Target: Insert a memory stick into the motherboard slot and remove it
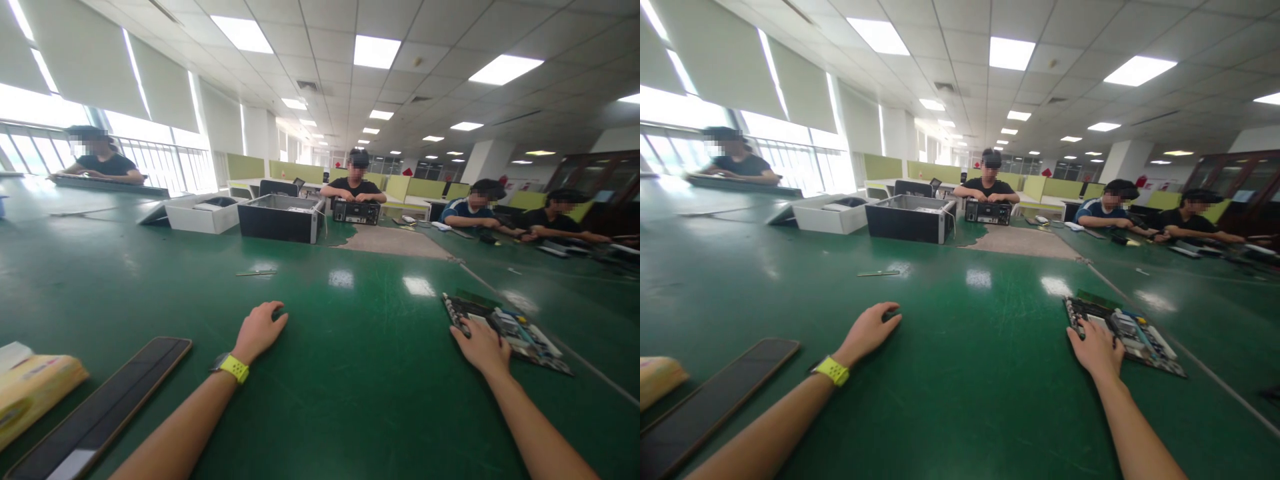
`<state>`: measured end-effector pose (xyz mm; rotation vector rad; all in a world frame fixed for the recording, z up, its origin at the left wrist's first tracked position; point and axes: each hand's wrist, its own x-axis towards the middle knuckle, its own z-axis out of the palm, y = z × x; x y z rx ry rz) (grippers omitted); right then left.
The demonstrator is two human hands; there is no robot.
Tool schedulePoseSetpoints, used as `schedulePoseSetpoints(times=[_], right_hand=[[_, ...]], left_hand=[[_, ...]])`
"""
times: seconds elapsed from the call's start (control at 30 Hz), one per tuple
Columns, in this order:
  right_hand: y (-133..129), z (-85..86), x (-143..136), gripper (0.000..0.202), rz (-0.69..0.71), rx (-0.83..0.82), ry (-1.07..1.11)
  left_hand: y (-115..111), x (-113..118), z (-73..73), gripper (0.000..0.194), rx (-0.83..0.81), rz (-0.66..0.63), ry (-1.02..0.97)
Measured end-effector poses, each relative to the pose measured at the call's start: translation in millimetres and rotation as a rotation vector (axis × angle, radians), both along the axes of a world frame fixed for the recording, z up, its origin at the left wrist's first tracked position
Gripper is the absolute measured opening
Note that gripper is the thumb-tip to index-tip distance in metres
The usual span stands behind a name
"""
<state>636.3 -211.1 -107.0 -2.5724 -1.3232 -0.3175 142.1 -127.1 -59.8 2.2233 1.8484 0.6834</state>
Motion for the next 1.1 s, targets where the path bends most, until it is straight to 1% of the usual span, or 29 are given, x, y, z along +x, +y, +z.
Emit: schedulePoseSetpoints(times=[0.13,0.3,0.4,0.53,0.7,0.8,0.9,1.0,1.1], right_hand=[[-3,9.8,-6,0.051,0.006,-0.017,0.023],[-6,26.7,-23,0.052,0.065,-0.093,0.101],[-6,32.8,-36,0.052,0.096,-0.124,0.106],[-6,34.0,-48,0.055,0.116,-0.137,0.083],[-7,29.6,-51,0.057,0.074,-0.097,0.042],[-7,25.7,-52,0.057,0.068,-0.082,0.035],[-8,23.9,-53,0.056,0.063,-0.069,0.027],[-9,24.9,-54,0.054,0.059,-0.066,0.025],[-9,28.2,-55,0.052,0.074,-0.084,0.036]], left_hand=[[4,-6,-2.1,0.038,-0.037,0.014,-0.061],[-1,-2,-2.8,0.038,-0.020,0.011,0.010],[-2,-1,-2.8,0.037,-0.013,0.005,0.032],[-3,-2,-3.6,0.037,-0.008,-0.009,0.032],[-1,-3,-2.1,0.037,0.009,-0.015,0.016],[12,-7,2.0,0.040,0.026,0.018,0.055],[36,-17,6.8,0.044,0.028,0.084,0.103],[58,-28,11.0,0.043,-0.020,0.139,0.114],[66,-35,13.0,0.043,-0.065,0.153,0.123]])
